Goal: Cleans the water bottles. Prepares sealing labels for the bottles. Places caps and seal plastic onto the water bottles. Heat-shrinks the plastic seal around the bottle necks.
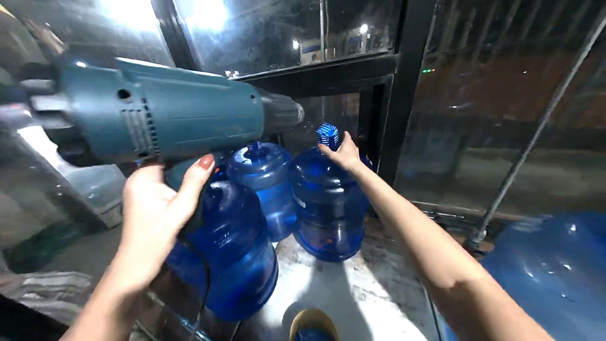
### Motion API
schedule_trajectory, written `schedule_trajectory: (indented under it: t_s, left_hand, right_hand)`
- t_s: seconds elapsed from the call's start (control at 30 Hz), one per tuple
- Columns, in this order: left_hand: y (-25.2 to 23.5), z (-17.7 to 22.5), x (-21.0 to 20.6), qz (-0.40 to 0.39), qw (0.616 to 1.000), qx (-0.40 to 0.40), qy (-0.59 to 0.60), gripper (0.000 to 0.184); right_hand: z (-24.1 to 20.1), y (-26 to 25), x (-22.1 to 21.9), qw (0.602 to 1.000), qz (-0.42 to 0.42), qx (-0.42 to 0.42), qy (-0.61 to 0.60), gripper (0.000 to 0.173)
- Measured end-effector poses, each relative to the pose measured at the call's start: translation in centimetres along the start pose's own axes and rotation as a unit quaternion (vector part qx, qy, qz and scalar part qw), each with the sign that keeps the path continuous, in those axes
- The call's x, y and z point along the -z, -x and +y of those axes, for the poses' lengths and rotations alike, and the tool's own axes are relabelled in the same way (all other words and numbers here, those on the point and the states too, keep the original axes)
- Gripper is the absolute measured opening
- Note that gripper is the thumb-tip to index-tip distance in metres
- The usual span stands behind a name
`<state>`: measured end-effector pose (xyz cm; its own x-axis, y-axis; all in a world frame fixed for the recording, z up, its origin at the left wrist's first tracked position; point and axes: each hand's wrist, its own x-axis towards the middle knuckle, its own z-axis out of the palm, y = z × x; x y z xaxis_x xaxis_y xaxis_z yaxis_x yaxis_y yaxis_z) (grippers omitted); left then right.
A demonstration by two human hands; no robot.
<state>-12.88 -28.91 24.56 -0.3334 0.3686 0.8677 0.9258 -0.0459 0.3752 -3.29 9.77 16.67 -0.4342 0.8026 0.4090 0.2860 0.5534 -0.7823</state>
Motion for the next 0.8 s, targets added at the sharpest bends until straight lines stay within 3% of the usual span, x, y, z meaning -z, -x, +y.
schedule_trajectory:
  t_s: [0.23,0.47,0.8]
  left_hand:
    - [-4.1,0.0,-6.3,-0.061,0.987,0.028,-0.145,0.060]
    - [-5.1,0.8,-9.7,-0.116,0.970,0.030,-0.212,0.063]
    - [-5.7,1.9,-10.7,-0.141,0.964,0.040,-0.224,0.064]
  right_hand:
    - [0.7,-0.4,-0.9,0.998,-0.021,0.031,0.057,0.074]
    - [0.5,0.0,-0.9,0.994,-0.022,0.021,0.103,0.071]
    - [-0.1,0.4,-0.4,0.987,-0.064,-0.002,0.148,0.071]
